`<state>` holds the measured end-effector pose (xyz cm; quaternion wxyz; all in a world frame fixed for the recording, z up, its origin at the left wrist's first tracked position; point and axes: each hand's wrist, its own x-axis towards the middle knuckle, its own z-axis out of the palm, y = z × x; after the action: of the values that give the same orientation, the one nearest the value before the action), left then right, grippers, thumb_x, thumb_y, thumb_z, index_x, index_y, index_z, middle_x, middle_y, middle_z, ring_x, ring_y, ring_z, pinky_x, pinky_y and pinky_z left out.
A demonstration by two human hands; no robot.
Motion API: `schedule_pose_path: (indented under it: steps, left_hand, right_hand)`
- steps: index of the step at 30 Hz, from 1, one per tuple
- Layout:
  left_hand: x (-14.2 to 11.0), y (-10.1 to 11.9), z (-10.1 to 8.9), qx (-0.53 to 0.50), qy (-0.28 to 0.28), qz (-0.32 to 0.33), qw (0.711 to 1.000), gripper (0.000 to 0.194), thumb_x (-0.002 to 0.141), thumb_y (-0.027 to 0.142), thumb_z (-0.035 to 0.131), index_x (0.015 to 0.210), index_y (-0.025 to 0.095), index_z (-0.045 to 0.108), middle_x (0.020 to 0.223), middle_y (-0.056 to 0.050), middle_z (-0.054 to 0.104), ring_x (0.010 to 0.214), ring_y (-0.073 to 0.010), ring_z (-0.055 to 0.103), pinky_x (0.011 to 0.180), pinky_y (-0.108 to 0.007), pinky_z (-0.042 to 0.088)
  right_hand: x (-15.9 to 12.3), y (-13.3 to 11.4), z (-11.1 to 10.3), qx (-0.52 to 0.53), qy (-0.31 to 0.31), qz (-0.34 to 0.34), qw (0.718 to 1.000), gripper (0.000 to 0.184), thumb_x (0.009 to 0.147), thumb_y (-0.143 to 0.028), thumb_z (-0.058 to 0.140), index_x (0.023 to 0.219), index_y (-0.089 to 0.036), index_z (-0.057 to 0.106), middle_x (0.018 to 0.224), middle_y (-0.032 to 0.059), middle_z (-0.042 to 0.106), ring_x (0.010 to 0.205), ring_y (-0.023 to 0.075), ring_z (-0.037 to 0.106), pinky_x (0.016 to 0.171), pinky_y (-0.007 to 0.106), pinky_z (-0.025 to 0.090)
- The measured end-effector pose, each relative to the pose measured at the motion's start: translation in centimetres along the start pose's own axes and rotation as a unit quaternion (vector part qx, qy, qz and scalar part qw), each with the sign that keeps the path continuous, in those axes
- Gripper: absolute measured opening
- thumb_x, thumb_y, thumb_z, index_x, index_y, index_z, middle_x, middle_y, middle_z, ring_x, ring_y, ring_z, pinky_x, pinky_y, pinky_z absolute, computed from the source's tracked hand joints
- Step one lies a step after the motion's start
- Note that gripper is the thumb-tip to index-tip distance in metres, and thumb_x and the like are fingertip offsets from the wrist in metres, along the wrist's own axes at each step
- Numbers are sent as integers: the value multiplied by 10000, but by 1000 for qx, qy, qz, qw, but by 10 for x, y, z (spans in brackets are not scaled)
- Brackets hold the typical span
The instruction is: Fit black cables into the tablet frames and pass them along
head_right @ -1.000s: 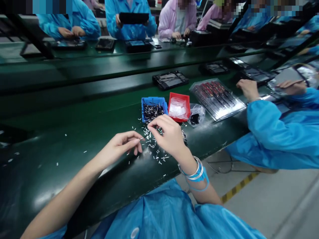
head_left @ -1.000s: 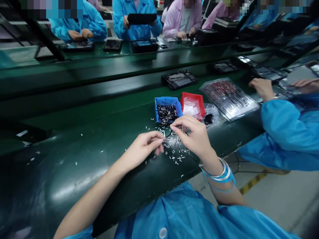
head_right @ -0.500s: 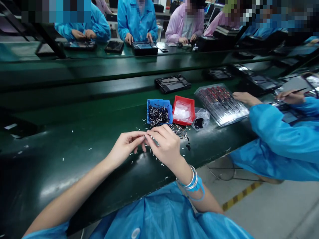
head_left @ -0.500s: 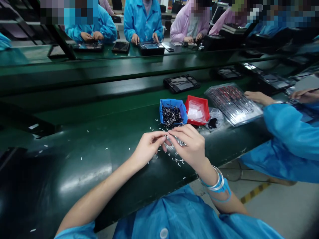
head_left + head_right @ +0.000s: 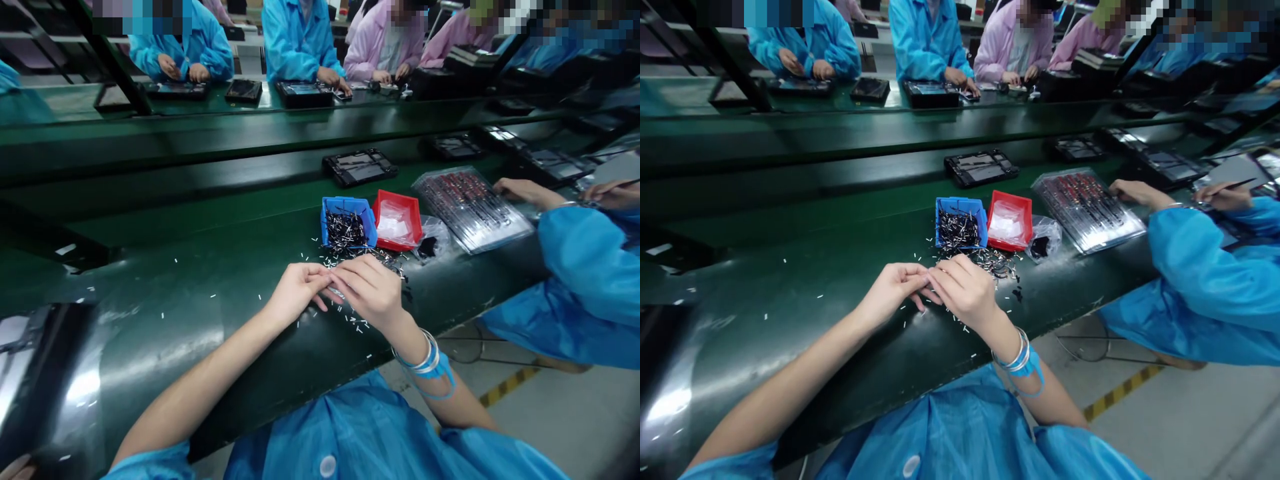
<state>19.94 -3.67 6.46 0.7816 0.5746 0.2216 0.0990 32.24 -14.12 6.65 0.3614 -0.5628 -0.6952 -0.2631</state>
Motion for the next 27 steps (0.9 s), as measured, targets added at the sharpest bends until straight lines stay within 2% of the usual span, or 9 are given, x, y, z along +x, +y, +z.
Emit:
schedule_pose_path:
  steps: [8,14,16,19,21,22,24,25,27]
  left_hand:
    - [-2,2,4,4,2,8,1000,180,774,176,610,896,68,686,740,-109,719,679,-210,715,471,-210,532]
    - [0,-2,5,25,28,5,999,135,767,138,595,844,94,697,800,-86,730,711,-186,714,478,-185,524]
    - [1,-3,3,26,28,-2,999,131,772,149,594,843,88,686,796,-95,731,697,-189,715,470,-188,524]
    - [3,-1,0,18,25,-15,999,143,784,169,590,871,78,658,853,-134,737,687,-198,720,465,-208,532]
    - [3,1,-2,1,23,-21,1000,150,785,163,589,894,74,641,905,-157,737,698,-197,723,471,-209,534]
    - [2,2,-3,-9,21,-24,999,155,783,157,592,905,72,636,919,-163,737,699,-194,724,472,-206,533]
    - [2,4,-3,-28,16,-30,999,172,779,153,601,925,68,632,927,-169,736,691,-191,723,471,-202,527]
    - [1,4,-3,-34,13,-34,999,178,778,157,607,930,66,632,928,-172,736,685,-190,723,470,-201,524]
    - [1,4,-2,-42,4,-43,998,187,773,168,624,930,66,633,925,-176,736,676,-193,722,470,-205,521]
  right_hand:
    - [-6,2,-2,19,-10,33,999,88,825,-76,611,855,-141,662,780,81,722,727,161,608,619,303,549]
    - [-6,-11,3,-22,-26,53,998,119,837,-85,573,827,-161,665,773,63,725,692,154,610,600,291,526]
    - [-5,-7,3,-30,-23,54,998,129,830,-76,573,807,-168,659,757,51,723,678,148,609,598,280,520]
    - [-7,26,-2,-80,43,77,993,136,826,-89,590,783,-197,659,705,15,713,637,136,608,603,274,508]
    - [-12,62,-6,-172,111,134,970,136,825,-118,600,752,-205,674,640,5,692,571,138,587,576,289,484]
    - [-15,80,-8,-210,117,165,957,141,827,-133,590,746,-193,688,596,11,672,533,146,560,541,297,460]
    - [-20,104,-9,-245,46,206,946,171,832,-158,556,784,-173,719,616,46,681,556,179,562,528,321,436]
    - [-22,107,-8,-240,4,210,948,172,833,-176,557,824,-177,729,677,57,703,596,190,577,543,327,442]
    - [-24,97,-5,-191,-8,187,964,189,839,-198,585,970,-198,721,850,65,733,730,199,616,636,344,490]
